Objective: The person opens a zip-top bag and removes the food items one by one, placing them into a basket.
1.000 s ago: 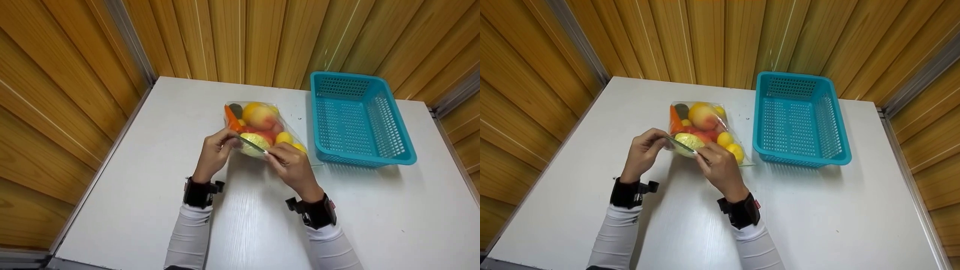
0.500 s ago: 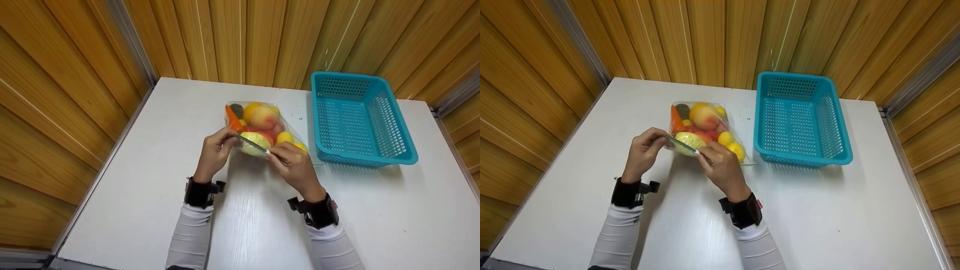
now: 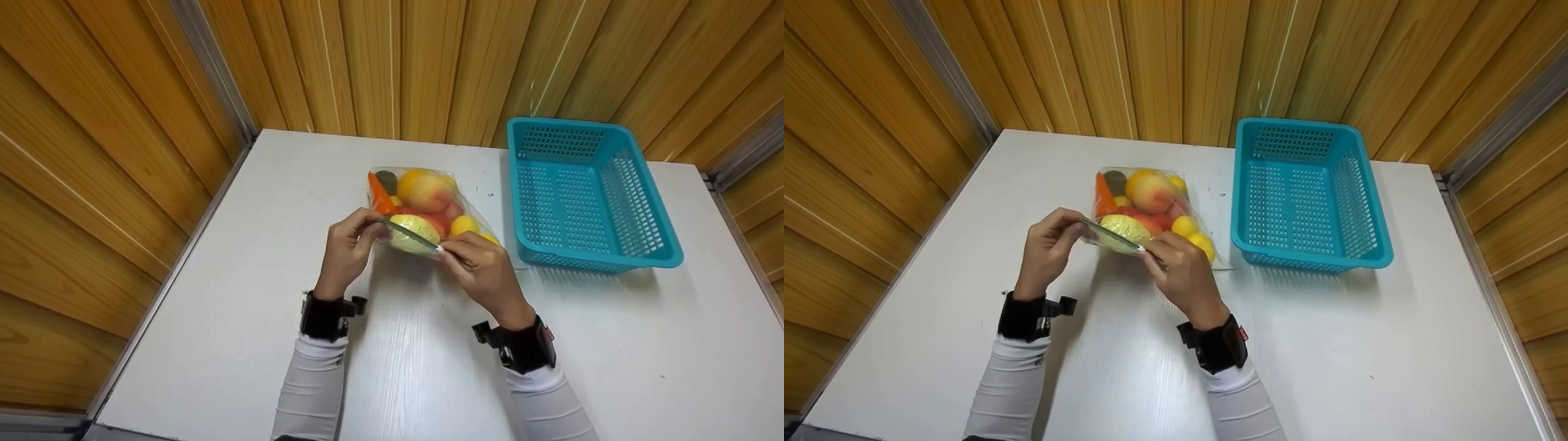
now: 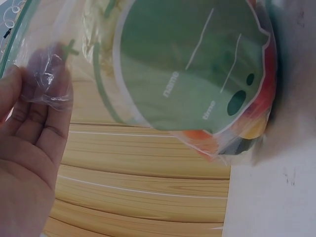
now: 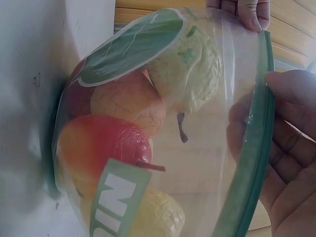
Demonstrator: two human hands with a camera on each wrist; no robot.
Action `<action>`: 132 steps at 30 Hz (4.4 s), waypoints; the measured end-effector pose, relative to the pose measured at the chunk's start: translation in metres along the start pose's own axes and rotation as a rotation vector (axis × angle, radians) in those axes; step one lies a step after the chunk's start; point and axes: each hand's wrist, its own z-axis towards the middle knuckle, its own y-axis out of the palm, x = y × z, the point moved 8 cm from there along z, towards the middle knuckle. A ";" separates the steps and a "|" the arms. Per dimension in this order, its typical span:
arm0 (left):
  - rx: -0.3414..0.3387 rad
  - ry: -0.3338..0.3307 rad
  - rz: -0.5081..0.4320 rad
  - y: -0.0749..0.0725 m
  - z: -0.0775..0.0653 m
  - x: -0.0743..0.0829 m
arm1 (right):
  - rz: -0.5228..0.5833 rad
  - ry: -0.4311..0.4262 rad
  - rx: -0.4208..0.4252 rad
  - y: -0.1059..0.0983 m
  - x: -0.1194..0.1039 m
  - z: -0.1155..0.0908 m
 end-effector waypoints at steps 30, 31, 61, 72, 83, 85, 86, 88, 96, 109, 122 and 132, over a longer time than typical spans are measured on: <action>0.068 0.007 0.034 -0.014 0.000 -0.001 | -0.034 0.001 -0.011 -0.007 0.003 0.000; 0.071 0.006 0.032 -0.015 0.000 -0.001 | -0.035 0.004 -0.012 -0.007 0.003 0.000; 0.154 -0.033 0.054 -0.027 -0.001 -0.005 | -0.025 0.007 0.009 -0.015 0.006 0.000; 0.162 -0.036 0.067 -0.029 -0.001 -0.006 | -0.042 0.010 0.002 -0.020 0.009 0.000; 0.186 -0.047 0.094 -0.032 -0.002 -0.006 | -0.056 0.012 -0.009 -0.022 0.009 0.000; 0.193 -0.048 0.094 -0.033 -0.002 -0.006 | -0.058 0.013 -0.009 -0.023 0.009 0.000; 0.197 -0.049 0.095 -0.033 -0.002 -0.006 | -0.059 0.011 -0.008 -0.023 0.009 0.000; 0.203 -0.049 0.097 -0.034 -0.002 -0.006 | -0.057 0.008 -0.007 -0.023 0.009 0.000; 0.220 -0.053 0.106 -0.036 -0.003 -0.007 | -0.050 0.002 -0.005 -0.025 0.009 0.001; 0.234 -0.044 0.086 -0.039 -0.002 -0.008 | -0.043 0.029 -0.011 -0.030 0.011 0.000; 0.234 -0.026 0.076 -0.040 -0.002 -0.008 | -0.058 0.042 -0.010 -0.033 0.013 0.001; 0.243 -0.034 0.061 -0.042 -0.002 -0.007 | -0.047 0.059 -0.029 -0.035 0.014 0.000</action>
